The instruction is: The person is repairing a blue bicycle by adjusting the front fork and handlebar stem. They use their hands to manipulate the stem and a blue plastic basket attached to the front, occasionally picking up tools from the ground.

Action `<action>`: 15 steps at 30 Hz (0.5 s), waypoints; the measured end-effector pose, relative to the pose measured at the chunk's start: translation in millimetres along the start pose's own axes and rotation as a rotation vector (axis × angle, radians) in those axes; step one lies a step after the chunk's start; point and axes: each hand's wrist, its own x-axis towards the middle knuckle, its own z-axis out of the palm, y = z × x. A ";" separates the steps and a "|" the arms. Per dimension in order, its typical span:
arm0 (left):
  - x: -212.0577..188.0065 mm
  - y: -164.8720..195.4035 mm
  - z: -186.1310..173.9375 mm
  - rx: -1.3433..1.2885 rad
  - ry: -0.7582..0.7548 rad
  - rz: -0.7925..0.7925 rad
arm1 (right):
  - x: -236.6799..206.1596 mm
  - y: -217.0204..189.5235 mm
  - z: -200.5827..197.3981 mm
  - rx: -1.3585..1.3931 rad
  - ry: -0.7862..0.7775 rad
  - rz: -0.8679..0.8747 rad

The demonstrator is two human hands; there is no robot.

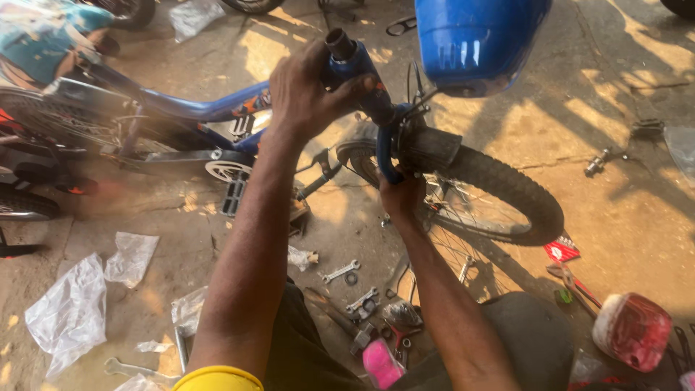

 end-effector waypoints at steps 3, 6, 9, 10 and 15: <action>5.4 -7.4 2.0 -0.027 -0.010 0.049 | 0.3 -2.1 3.5 0.165 -0.068 0.069; 13.6 -11.5 5.6 -0.009 0.071 0.054 | 6.2 -0.3 2.9 0.041 0.031 -0.061; 30.2 -16.6 13.0 -0.024 0.011 0.002 | 20.9 -0.3 5.9 0.059 0.036 0.163; 37.4 -18.7 17.4 -0.040 0.022 0.007 | 28.2 -0.1 7.3 0.035 0.047 0.110; 68.0 -38.9 40.0 -0.119 -0.042 -0.080 | 68.4 7.0 5.4 0.087 -0.109 0.081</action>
